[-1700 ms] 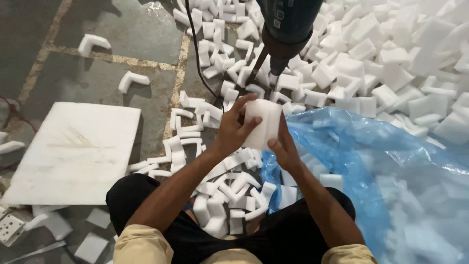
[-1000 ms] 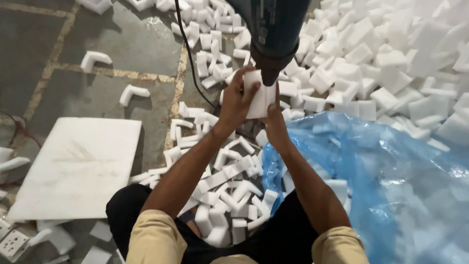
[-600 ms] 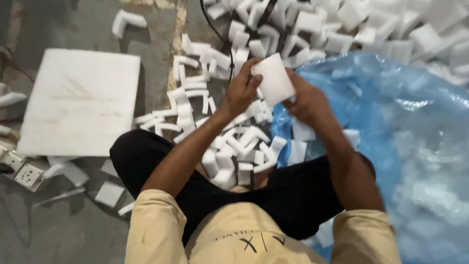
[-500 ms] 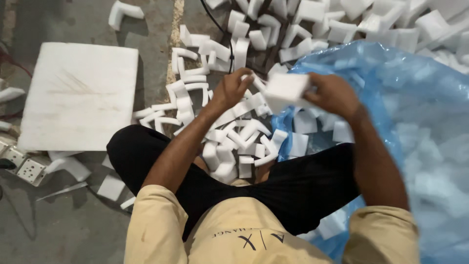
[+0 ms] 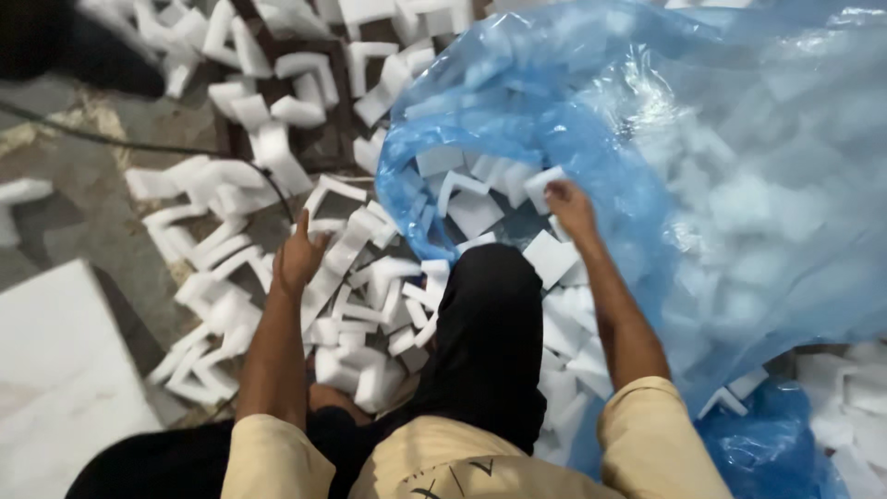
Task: The person sits on the floor and uses a hot wire cutter to slice rectangular blocks of white foam into smaller pieces. They repeatedly pick up foam blocks, cut them, and place the resulting pieces into a large blue plastic bag.
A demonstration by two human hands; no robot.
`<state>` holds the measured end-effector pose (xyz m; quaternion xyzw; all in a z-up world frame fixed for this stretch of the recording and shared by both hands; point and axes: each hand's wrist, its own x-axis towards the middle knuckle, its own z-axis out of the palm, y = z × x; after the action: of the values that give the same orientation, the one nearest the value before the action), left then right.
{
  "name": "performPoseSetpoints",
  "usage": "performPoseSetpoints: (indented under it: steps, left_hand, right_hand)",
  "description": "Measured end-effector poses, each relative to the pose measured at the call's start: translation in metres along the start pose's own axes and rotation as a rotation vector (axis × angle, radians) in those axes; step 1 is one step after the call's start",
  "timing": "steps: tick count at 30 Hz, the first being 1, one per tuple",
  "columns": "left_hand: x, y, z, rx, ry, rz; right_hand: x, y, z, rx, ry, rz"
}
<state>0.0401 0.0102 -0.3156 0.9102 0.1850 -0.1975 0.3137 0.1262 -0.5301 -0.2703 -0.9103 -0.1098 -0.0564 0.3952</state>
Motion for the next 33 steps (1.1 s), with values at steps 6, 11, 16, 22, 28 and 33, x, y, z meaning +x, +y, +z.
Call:
performPoseSetpoints:
  steps: [6, 11, 16, 22, 28, 33]
  left_hand:
    - [0.004, 0.013, 0.008, -0.322, 0.131, -0.090]
    - [-0.004, 0.007, -0.007, -0.366, -0.001, 0.017]
    - [-0.048, 0.023, -0.041, -0.391, -0.152, 0.510]
    - [-0.118, 0.078, -0.101, -0.792, 0.034, 0.678]
    - [-0.187, 0.132, -0.151, -1.193, 0.377, 0.828]
    - [-0.246, 0.148, -0.191, -1.275, 0.381, 0.808]
  right_hand:
    - [0.005, 0.025, 0.019, -0.506, 0.075, 0.424]
    - [0.004, -0.006, 0.032, -0.674, -0.100, 0.586]
    - [-0.013, -0.038, 0.028, -0.357, -0.031, 0.440]
    - [0.020, -0.130, -0.046, -0.124, 0.313, -0.239]
    - [0.063, -0.355, -0.059, 0.339, 0.169, -0.480]
    - [0.070, -0.438, 0.035, 0.623, -0.124, -0.512]
